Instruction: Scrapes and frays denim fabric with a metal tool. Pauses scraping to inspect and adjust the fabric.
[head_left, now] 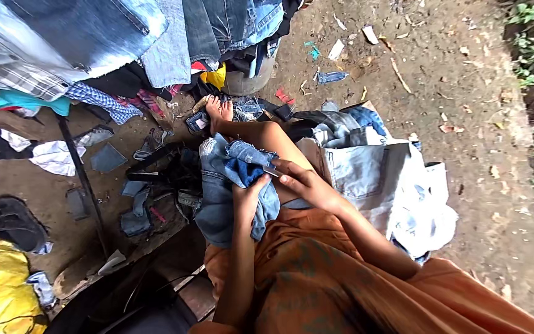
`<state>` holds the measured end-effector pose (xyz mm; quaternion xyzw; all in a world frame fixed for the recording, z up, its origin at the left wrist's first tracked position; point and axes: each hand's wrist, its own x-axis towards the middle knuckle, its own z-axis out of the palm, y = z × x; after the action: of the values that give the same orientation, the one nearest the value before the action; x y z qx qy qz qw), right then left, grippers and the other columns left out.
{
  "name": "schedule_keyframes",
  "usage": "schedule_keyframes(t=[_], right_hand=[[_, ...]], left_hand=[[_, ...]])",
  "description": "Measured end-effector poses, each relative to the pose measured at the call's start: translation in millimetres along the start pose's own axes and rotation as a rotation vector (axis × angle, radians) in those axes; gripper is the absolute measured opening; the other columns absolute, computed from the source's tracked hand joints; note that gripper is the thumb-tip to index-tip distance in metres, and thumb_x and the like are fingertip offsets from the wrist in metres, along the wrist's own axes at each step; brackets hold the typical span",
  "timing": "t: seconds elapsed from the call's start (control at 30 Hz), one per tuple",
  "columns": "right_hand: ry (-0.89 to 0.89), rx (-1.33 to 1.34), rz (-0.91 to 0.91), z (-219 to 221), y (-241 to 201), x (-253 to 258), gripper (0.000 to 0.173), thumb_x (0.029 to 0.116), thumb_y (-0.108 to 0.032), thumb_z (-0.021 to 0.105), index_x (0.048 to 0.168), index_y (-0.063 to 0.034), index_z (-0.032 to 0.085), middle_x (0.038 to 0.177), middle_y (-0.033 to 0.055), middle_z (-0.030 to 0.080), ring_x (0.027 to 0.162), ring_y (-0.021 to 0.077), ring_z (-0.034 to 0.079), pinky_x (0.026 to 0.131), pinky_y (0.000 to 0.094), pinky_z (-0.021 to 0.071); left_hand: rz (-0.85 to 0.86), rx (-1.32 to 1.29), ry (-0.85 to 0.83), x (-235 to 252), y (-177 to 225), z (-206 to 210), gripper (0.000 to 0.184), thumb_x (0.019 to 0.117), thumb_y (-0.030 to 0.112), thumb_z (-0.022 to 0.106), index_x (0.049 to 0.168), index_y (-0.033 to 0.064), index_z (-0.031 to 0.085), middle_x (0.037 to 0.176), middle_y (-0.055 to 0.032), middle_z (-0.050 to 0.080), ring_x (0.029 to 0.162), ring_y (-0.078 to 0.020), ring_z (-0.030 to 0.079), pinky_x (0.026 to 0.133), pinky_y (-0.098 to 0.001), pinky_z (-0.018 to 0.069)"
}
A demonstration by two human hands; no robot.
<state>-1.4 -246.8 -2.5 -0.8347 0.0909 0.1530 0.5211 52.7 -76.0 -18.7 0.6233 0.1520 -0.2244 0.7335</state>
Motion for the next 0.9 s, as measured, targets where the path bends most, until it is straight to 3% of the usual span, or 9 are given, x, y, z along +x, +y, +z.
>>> schedule_keyframes(t=[0.1,0.2,0.27,0.33,0.37,0.47,0.57,0.77,0.9], right_hand=[[0.076,-0.014,-0.002,7.2,4.2,3.7,0.040,0.1083,-0.035,0.046,0.139,-0.0178,0.064,0.121,0.0096,0.072,0.110,0.0228,0.068,0.096,0.0527,0.0518],[0.199,-0.002,-0.076,2.0,6.0,7.1,0.038,0.1080,-0.030,0.047,0.138,-0.0149,0.065,0.130,0.0057,0.070,0.116,0.0172,0.067,0.101,0.0487,0.0508],[0.188,0.062,-0.073,-4.6,1.1,6.1,0.038,0.1075,-0.033,0.047,0.140,-0.0192,0.063,0.123,-0.0005,0.071,0.103,0.0070,0.066,0.093,0.0373,0.0528],[0.152,0.213,-0.027,-5.9,-7.1,4.3,0.039,0.1038,-0.035,0.051,0.134,-0.0139,0.063,0.100,-0.0020,0.068,0.077,0.0015,0.057,0.072,0.0253,0.0484],[0.123,0.265,0.010,-5.6,-10.9,3.8,0.040,0.1004,-0.039,0.055,0.126,-0.0097,0.064,0.094,-0.0026,0.065,0.075,0.0003,0.055,0.070,0.0230,0.0475],[0.108,0.291,0.047,3.6,-18.5,13.0,0.030,0.0910,-0.033,0.069,0.101,-0.0053,0.070,0.083,-0.0038,0.065,0.073,-0.0001,0.057,0.071,0.0234,0.0491],[0.155,0.301,-0.005,17.6,-23.1,34.6,0.022,0.0865,-0.024,0.076,0.097,-0.0049,0.068,0.074,-0.0026,0.061,0.066,0.0034,0.056,0.065,0.0256,0.0492],[0.078,0.642,0.093,18.3,-55.0,59.3,0.013,0.0973,-0.012,0.061,0.085,-0.0115,0.059,0.060,-0.0055,0.050,0.046,0.0007,0.039,0.043,0.0162,0.0334],[0.018,0.828,0.128,15.1,-64.0,61.3,0.019,0.1014,-0.009,0.049,0.085,-0.0103,0.057,0.059,-0.0060,0.050,0.046,-0.0007,0.041,0.044,0.0139,0.0340]], left_hand=[[-0.007,-0.007,0.015,0.1,0.8,-0.6,0.040,0.0815,-0.010,0.075,0.118,-0.0053,0.060,0.099,-0.0090,0.072,0.093,-0.0097,0.070,0.088,-0.0273,0.0582],[-0.014,-0.040,0.022,2.0,0.7,-4.0,0.037,0.0853,-0.009,0.072,0.120,-0.0049,0.059,0.102,-0.0091,0.072,0.095,-0.0097,0.069,0.090,-0.0274,0.0575],[-0.023,-0.072,0.031,3.5,-0.1,-6.3,0.035,0.0871,-0.007,0.070,0.121,-0.0047,0.059,0.102,-0.0099,0.072,0.096,-0.0108,0.070,0.090,-0.0283,0.0579],[-0.028,-0.111,0.035,4.1,-0.6,-7.9,0.034,0.0892,-0.006,0.068,0.121,-0.0047,0.058,0.103,-0.0101,0.071,0.096,-0.0115,0.069,0.090,-0.0290,0.0576],[-0.025,-0.130,0.036,3.2,0.1,-8.5,0.032,0.0903,-0.006,0.067,0.121,-0.0052,0.058,0.103,-0.0104,0.071,0.095,-0.0116,0.069,0.090,-0.0291,0.0574],[-0.007,-0.171,0.051,-5.2,5.9,-9.1,0.029,0.0915,-0.007,0.065,0.119,-0.0062,0.058,0.101,-0.0112,0.071,0.094,-0.0121,0.070,0.090,-0.0293,0.0578],[0.057,-0.149,0.051,-12.6,6.9,-10.2,0.033,0.0873,-0.008,0.069,0.119,-0.0062,0.059,0.101,-0.0097,0.072,0.096,-0.0107,0.070,0.091,-0.0281,0.0577],[0.164,-0.141,0.123,-22.3,6.2,-15.6,0.044,0.0863,-0.008,0.069,0.127,-0.0067,0.053,0.107,-0.0084,0.070,0.102,-0.0079,0.068,0.094,-0.0247,0.0555],[0.113,-0.123,0.200,-35.1,28.5,-31.7,0.045,0.0911,0.002,0.064,0.132,-0.0089,0.048,0.109,-0.0082,0.068,0.101,-0.0067,0.067,0.092,-0.0260,0.0564]])
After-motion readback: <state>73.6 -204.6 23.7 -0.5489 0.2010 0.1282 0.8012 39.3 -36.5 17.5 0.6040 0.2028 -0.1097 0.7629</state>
